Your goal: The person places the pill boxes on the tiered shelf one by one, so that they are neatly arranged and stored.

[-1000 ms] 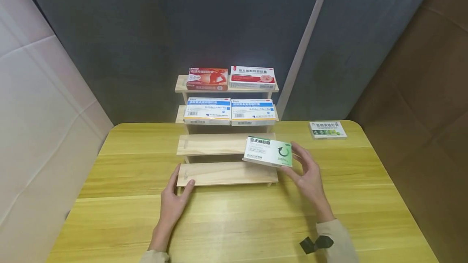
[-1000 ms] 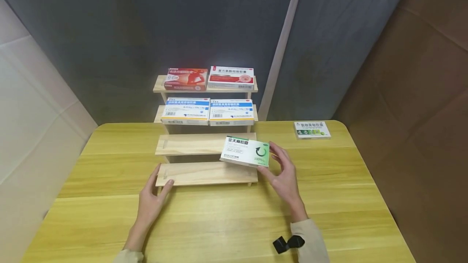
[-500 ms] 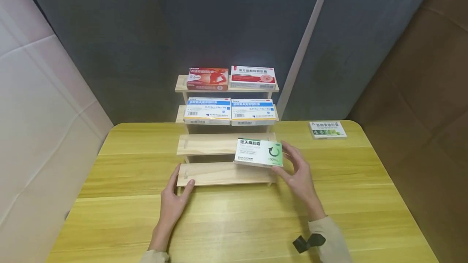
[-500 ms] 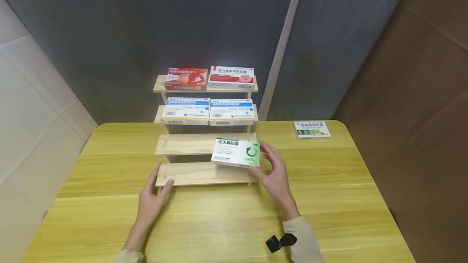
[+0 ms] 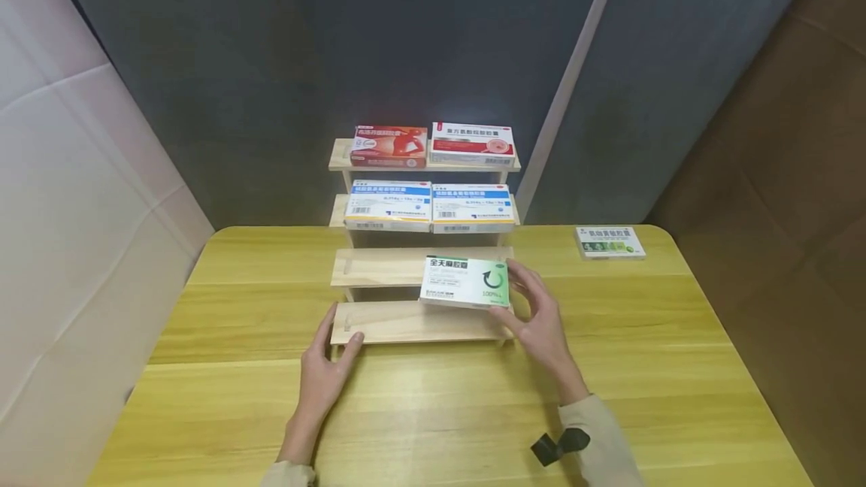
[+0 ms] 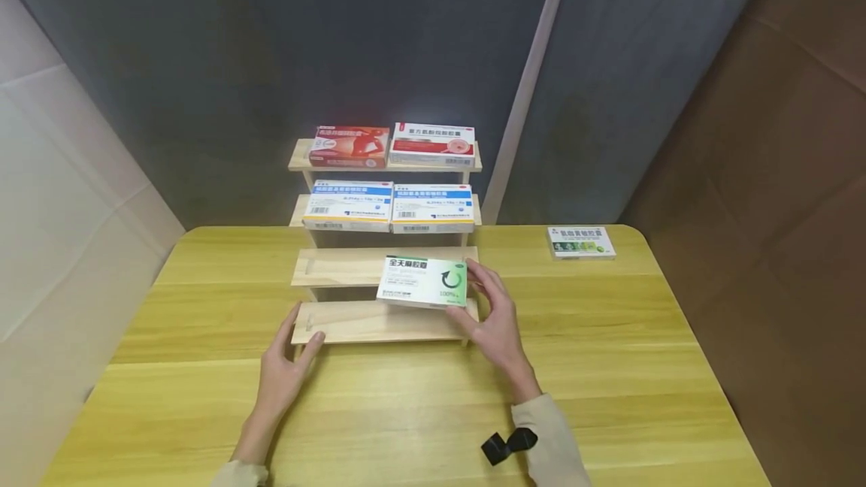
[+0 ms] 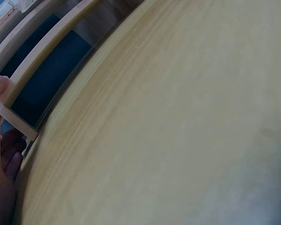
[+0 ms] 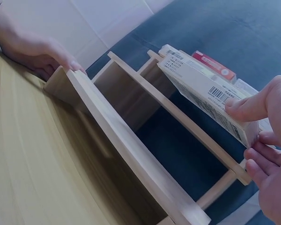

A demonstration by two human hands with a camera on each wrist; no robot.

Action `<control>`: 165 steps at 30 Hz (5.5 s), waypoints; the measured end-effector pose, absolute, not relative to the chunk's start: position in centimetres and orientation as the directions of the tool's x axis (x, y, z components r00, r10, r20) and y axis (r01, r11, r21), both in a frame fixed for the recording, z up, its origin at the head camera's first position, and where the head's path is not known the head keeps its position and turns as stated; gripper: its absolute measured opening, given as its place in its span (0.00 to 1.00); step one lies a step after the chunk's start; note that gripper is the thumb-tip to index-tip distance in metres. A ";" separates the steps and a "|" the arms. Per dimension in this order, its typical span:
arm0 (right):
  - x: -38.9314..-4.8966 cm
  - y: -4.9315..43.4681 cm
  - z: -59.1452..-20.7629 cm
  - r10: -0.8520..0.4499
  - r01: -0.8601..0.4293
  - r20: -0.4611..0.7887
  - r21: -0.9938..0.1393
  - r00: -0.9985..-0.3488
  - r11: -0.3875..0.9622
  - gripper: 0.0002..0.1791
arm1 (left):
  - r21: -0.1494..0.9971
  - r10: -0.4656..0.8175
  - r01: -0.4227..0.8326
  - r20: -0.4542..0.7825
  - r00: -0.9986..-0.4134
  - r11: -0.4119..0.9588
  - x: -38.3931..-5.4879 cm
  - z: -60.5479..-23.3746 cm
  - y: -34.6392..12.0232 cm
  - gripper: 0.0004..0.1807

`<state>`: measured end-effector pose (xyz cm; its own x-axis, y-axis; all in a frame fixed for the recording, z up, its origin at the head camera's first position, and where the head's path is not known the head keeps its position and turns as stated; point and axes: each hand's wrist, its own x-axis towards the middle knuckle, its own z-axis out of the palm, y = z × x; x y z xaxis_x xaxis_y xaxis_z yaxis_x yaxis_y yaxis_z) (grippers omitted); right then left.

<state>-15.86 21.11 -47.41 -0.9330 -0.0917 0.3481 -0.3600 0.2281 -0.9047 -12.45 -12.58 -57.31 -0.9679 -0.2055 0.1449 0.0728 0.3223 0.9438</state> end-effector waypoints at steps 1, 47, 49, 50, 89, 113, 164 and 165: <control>-15.9 21.0 -47.4 -0.092 -0.362 0.350 -0.904 -0.932 0.227 0.43 | 0.944 -0.208 0.071 0.144 -0.968 0.322 -12.5 -57.3 -12.5 0.40; -18.5 14.5 -46.4 -0.179 -0.337 0.298 -0.905 -0.938 0.258 0.42 | 0.931 -0.215 0.055 0.140 -0.966 0.361 -12.5 -57.4 -12.7 0.40; -18.6 14.3 -46.4 -0.188 -0.333 0.289 -0.903 -0.939 0.271 0.42 | 0.931 -0.213 0.057 0.142 -0.967 0.360 -12.5 -57.4 -12.6 0.40; -18.6 14.2 -46.3 -0.192 -0.329 0.284 -0.902 -0.940 0.278 0.42 | 0.932 -0.215 0.056 0.140 -0.967 0.357 -12.5 -57.4 -12.6 0.40; -21.3 10.9 -45.1 -0.236 -0.271 0.175 -0.834 -0.956 0.481 0.45 | 0.944 -0.207 0.095 0.167 -0.964 0.317 -12.6 -57.2 -12.7 0.40; -20.5 12.5 -45.7 -0.261 -0.306 0.190 -0.784 -0.946 0.540 0.41 | 0.944 -0.212 0.074 0.148 -0.966 0.323 -12.5 -57.9 -12.4 0.40; -17.3 25.5 -44.9 -0.095 -0.268 0.260 -0.791 -0.961 0.550 0.41 | 0.934 -0.210 0.053 0.134 -0.968 0.354 -12.5 -57.6 -12.7 0.39; -17.4 25.8 -45.0 -0.093 -0.266 0.259 -0.791 -0.961 0.551 0.41 | 0.934 -0.210 0.055 0.137 -0.968 0.353 -12.5 -57.6 -12.7 0.39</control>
<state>-17.37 25.81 -44.99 -0.9614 -0.0934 0.2587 -0.2664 0.5511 -0.7908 -12.48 -12.66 -57.59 -0.9680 -0.2101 0.1370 0.0555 0.3534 0.9338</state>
